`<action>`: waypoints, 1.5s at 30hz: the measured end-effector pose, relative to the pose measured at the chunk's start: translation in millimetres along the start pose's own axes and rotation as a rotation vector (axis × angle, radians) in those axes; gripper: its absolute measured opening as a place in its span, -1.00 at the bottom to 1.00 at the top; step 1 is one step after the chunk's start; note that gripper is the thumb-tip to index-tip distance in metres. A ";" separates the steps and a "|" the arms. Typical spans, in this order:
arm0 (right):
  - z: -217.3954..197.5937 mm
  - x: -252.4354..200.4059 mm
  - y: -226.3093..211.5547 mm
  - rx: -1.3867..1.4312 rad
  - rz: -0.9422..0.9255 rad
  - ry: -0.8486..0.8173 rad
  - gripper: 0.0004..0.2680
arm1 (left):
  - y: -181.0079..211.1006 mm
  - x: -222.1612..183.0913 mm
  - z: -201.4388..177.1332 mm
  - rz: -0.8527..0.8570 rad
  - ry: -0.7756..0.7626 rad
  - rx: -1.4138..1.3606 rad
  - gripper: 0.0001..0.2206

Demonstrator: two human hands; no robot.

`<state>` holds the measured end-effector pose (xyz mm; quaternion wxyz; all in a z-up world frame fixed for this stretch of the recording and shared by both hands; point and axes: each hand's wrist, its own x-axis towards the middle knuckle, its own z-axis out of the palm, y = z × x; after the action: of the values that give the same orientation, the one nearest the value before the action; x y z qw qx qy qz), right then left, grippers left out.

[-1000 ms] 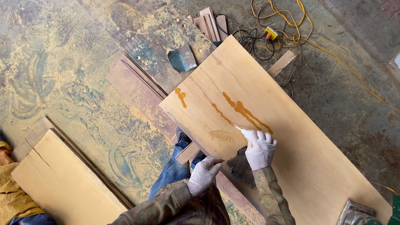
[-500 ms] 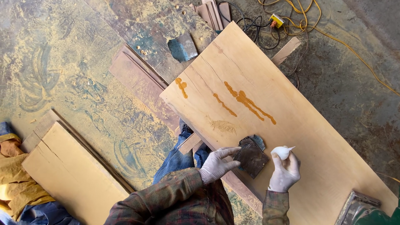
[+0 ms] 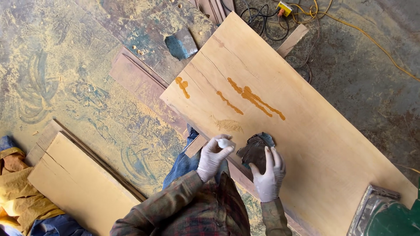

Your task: The person squeezes wood glue from a white bottle onto a plywood panel, laying beads along cracks on the surface. They then use a sanding block to spread and sand the glued areas, working across the panel, and finish by handling the glue bottle nozzle.

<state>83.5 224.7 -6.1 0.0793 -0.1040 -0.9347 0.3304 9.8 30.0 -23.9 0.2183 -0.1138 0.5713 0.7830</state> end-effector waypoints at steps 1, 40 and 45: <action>0.0 0.1 2.6 -0.002 0.001 0.002 -0.40 | 4.5 -0.3 -13.8 0.000 -0.003 -0.001 -0.59; -43.1 71.0 82.8 -0.071 0.203 0.191 -0.86 | 4.5 -7.8 -58.6 0.029 -0.345 0.311 -0.58; 9.8 106.9 -4.5 -0.211 -0.430 -0.246 -0.79 | 27.5 -22.0 -86.3 0.103 -0.019 0.358 -0.67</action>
<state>-22.6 241.8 -2.2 0.0220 0.1301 -0.9672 0.2170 10.0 -63.1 -19.0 0.2001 -0.0365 0.7043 0.6801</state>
